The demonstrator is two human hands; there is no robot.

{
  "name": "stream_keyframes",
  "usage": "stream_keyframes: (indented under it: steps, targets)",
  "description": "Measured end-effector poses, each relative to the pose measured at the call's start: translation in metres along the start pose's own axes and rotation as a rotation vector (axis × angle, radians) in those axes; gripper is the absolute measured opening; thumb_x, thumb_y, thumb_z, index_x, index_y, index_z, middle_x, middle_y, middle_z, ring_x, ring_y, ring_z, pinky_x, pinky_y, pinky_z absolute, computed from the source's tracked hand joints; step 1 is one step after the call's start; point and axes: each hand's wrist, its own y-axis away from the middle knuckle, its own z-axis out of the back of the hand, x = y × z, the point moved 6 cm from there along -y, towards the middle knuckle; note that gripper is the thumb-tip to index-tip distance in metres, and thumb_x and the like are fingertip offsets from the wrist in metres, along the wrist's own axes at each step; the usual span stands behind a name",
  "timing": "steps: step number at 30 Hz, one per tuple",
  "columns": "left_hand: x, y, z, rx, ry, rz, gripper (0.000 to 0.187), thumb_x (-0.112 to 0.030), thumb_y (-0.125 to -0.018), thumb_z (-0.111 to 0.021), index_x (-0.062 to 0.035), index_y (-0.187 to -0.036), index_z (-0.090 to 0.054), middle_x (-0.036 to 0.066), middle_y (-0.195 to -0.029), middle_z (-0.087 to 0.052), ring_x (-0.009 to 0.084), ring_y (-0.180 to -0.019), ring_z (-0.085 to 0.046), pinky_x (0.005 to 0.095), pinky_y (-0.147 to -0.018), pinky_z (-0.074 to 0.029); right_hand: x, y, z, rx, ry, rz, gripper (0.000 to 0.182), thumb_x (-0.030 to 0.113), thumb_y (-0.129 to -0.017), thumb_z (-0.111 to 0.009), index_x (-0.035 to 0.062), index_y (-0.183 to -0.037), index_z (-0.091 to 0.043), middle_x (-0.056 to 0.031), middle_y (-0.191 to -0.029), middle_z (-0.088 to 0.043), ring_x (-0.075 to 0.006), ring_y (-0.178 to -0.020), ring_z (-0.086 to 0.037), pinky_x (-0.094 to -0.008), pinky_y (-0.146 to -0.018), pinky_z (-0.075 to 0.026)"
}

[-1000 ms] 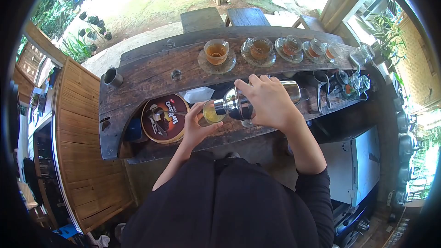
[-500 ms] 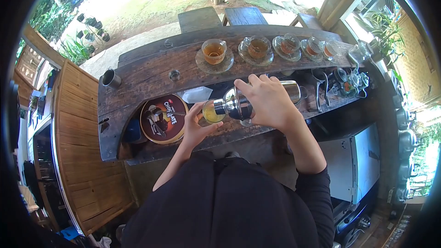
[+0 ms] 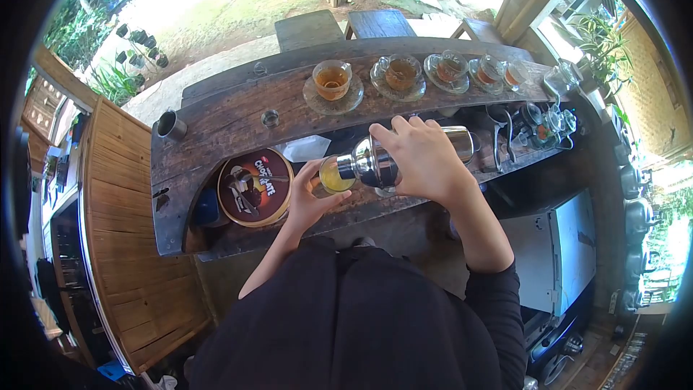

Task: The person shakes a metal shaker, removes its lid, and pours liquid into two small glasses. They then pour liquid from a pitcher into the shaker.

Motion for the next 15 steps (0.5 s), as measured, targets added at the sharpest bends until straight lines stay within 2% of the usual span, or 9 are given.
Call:
stream_keyframes:
  steps: [15]
  targets:
    - [0.0009, -0.002, -0.0034, 0.014, -0.004, 0.002, 0.061, -0.003, -0.064, -0.085, 0.0004, -0.12, -0.062, 0.009, -0.112, -0.061, 0.017, -0.104, -0.061, 0.0309, -0.092, -0.051, -0.002, 0.0012, 0.0001, 0.005, 0.021, -0.015, 0.076, 0.016, -0.056, -0.077, 0.0063, -0.128, -0.053, -0.011, -0.1, -0.056, -0.0301, -0.098, -0.058, -0.041, -0.089, -0.043]
